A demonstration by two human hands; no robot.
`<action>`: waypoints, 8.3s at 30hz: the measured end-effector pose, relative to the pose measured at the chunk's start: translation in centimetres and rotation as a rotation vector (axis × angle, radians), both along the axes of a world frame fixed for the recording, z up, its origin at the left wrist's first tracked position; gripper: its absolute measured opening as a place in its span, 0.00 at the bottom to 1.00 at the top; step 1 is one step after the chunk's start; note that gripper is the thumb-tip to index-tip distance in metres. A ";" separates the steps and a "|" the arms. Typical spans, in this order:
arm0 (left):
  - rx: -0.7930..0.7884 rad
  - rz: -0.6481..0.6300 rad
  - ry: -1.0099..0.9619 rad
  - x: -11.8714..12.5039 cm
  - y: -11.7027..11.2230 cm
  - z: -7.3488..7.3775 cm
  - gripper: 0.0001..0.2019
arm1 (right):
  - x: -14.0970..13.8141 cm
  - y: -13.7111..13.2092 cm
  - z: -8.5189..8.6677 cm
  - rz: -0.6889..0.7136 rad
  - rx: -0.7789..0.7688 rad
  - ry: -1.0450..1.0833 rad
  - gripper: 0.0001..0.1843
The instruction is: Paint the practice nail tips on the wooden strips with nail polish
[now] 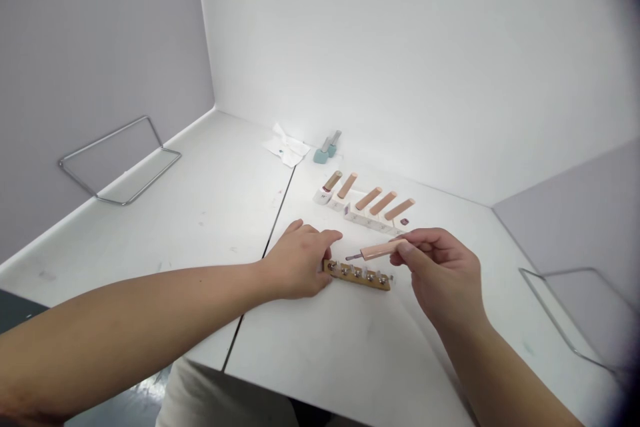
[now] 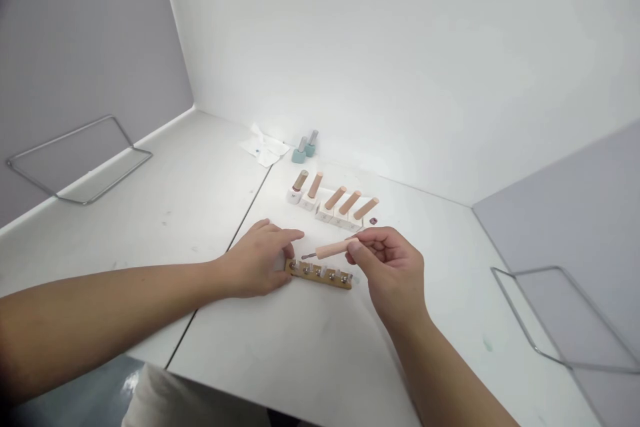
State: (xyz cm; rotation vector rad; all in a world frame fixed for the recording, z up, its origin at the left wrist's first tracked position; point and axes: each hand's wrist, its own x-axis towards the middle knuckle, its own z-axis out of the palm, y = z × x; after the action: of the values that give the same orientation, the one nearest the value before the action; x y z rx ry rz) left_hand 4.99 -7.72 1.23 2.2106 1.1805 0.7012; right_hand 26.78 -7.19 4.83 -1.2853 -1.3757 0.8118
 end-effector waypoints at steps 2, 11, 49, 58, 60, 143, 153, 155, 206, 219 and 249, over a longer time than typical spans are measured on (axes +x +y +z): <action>0.004 -0.004 -0.001 0.0 0.0 0.1 0.27 | 0.0 -0.1 -0.1 -0.004 -0.002 -0.006 0.08; -0.034 -0.004 -0.004 0.0 0.0 0.1 0.29 | -0.3 -0.4 -0.2 -0.036 -0.005 -0.041 0.07; -0.044 0.013 0.033 -0.1 0.0 0.7 0.25 | -1.2 -0.1 -0.3 -0.105 0.045 -0.261 0.07; -0.035 0.014 0.034 0.0 0.1 0.3 0.27 | -0.5 -0.1 -0.1 -0.038 0.105 -0.162 0.07; -0.038 0.015 0.034 -0.1 0.2 0.3 0.27 | -0.9 -0.3 0.0 -0.019 0.115 -0.203 0.06; -0.068 -0.002 0.041 0.0 0.4 0.5 0.26 | -1.5 -3.4 -1.0 -0.118 0.596 -0.409 0.24; -0.063 0.005 0.021 0.0 0.3 0.3 0.25 | -2.2 -4.2 -0.6 -0.154 0.599 -0.543 0.17; -0.071 0.003 0.020 0.0 0.3 0.4 0.25 | -2.5 -4.3 -0.8 -0.252 0.553 -0.485 0.15; -0.040 0.000 0.037 0.0 0.3 0.4 0.23 | -1.7 -2.8 -2.1 -0.085 0.813 -0.452 0.22; -0.040 -0.016 0.035 -0.1 0.4 0.3 0.24 | -1.8 -2.5 -2.2 -0.162 0.752 -0.376 0.20; -0.041 -0.021 0.037 -0.1 0.4 0.3 0.24 | -2.3 -2.2 -2.2 -0.158 0.689 -0.170 0.13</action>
State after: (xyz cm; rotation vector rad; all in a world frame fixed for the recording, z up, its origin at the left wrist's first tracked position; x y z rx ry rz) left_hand 4.87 -7.35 1.57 2.2079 1.1777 0.6241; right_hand 24.48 -9.38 2.60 -0.9075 -1.4848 0.0879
